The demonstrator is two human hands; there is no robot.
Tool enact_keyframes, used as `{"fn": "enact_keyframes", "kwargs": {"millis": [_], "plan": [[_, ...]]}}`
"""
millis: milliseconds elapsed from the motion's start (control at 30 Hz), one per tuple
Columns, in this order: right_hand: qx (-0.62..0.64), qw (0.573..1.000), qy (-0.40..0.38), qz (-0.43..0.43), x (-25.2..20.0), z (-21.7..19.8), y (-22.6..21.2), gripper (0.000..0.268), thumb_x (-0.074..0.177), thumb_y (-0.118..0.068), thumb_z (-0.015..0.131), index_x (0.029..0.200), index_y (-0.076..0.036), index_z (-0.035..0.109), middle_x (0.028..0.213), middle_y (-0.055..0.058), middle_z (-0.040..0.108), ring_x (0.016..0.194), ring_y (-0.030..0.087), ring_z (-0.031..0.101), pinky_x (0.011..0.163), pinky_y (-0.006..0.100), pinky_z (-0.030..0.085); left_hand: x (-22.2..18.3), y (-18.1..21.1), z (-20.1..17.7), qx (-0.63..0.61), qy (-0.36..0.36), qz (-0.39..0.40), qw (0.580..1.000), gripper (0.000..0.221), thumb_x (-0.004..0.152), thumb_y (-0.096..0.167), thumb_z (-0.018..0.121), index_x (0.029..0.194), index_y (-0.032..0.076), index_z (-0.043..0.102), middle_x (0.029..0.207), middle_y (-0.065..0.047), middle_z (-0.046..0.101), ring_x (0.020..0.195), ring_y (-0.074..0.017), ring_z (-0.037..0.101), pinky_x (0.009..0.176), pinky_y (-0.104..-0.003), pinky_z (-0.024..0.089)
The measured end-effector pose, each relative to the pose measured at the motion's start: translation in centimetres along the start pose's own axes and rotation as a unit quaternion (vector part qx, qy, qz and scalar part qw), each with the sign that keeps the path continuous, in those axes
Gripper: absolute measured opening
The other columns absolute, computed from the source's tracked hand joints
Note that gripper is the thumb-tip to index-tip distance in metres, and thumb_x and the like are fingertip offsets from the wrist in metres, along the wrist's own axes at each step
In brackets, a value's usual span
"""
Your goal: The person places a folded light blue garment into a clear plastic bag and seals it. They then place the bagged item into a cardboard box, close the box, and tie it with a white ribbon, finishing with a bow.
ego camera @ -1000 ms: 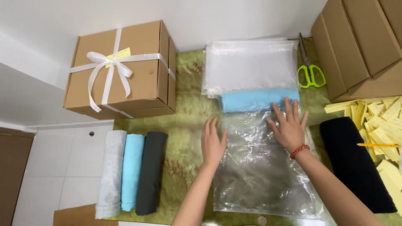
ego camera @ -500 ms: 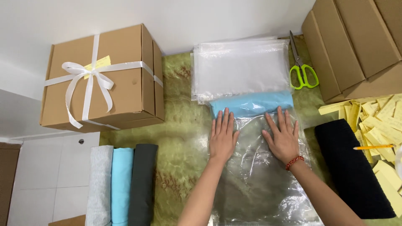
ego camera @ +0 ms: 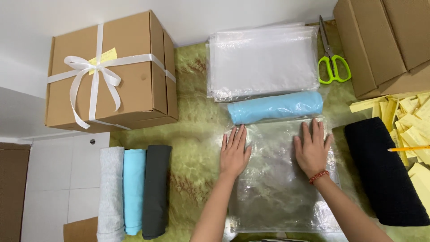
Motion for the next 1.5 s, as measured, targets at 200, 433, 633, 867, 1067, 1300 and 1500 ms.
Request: {"fn": "enact_keyframes", "kwargs": {"millis": [200,433,633,867,1067,1300,1500], "plan": [[0.013,0.977,-0.014,-0.212,-1.7,2.7,-10.8,0.055,0.105,-0.037,0.053,0.159,-0.023,0.049,0.172,0.006,0.039,0.162,0.029,0.030,0.126,0.063,0.027,0.2,2.9,0.8,-0.058,0.057,-0.065,0.995,0.060,0.104,0.026,0.046,0.161,0.005,0.040,0.174,-0.012,0.031,0.162,-0.0316,0.024,0.131,-0.053,0.015],[-0.056,0.975,-0.125,-0.175,-0.6,2.9,-7.2,0.060,0.110,-0.059,0.032,0.168,-0.042,0.030,0.178,-0.007,0.023,0.164,0.019,0.017,0.132,0.055,0.009,-1.2,0.7,-0.7,-0.022,0.047,-0.042,0.998,0.066,0.109,0.042,0.047,0.165,0.009,0.036,0.176,-0.011,0.028,0.163,-0.0294,0.022,0.132,-0.048,0.015],[-0.045,0.990,0.030,-0.128,-1.0,-1.4,2.0,0.062,0.112,-0.048,0.044,0.168,-0.022,0.043,0.176,0.008,0.038,0.162,0.029,0.033,0.129,0.053,0.028,-2.1,0.2,-0.4,0.012,0.046,-0.027,0.999,0.068,0.109,0.046,0.047,0.166,0.010,0.036,0.176,-0.013,0.027,0.164,-0.0277,0.023,0.133,-0.046,0.016],[-0.044,0.995,-0.044,-0.083,-5.5,0.4,-1.8,0.064,0.114,-0.050,0.036,0.170,-0.018,0.035,0.180,0.010,0.025,0.165,0.029,0.019,0.132,0.057,0.011,-3.8,3.4,1.7,-0.036,0.034,-0.061,0.997,0.061,0.113,0.031,0.042,0.168,0.008,0.031,0.179,-0.014,0.019,0.165,-0.0303,0.016,0.133,-0.048,0.012],[-0.023,0.959,-0.071,-0.273,-13.0,1.9,-5.2,0.064,0.106,-0.049,0.047,0.167,-0.031,0.034,0.180,0.002,0.021,0.165,0.024,0.018,0.129,0.061,0.011,-10.1,7.6,2.4,-0.048,0.028,-0.005,0.998,0.060,0.111,0.030,0.045,0.166,0.010,0.035,0.177,-0.015,0.024,0.164,-0.0331,0.021,0.131,-0.051,0.018],[0.073,0.981,-0.079,-0.161,-12.9,-2.5,5.8,0.057,0.105,-0.045,0.060,0.160,-0.034,0.051,0.176,0.004,0.034,0.162,0.030,0.029,0.127,0.058,0.026,-16.0,3.9,3.1,0.026,0.062,-0.031,0.997,0.063,0.110,0.040,0.047,0.167,0.016,0.037,0.178,-0.010,0.026,0.164,-0.0289,0.023,0.132,-0.050,0.019],[0.131,0.990,-0.049,-0.034,-15.4,-6.7,11.8,0.033,0.101,-0.029,0.074,0.133,-0.023,0.076,0.158,0.008,0.058,0.147,0.037,0.052,0.122,0.054,0.041,-17.7,4.4,1.0,0.023,0.079,-0.061,0.995,0.058,0.112,0.033,0.047,0.166,0.014,0.039,0.179,-0.008,0.025,0.165,-0.0278,0.021,0.133,-0.048,0.019]]}}
Point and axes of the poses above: each hand's wrist, its own x-axis towards the middle knuckle, its own z-axis out of the palm, y = z × x, the point moved 6 cm from there along x, towards the middle knuckle
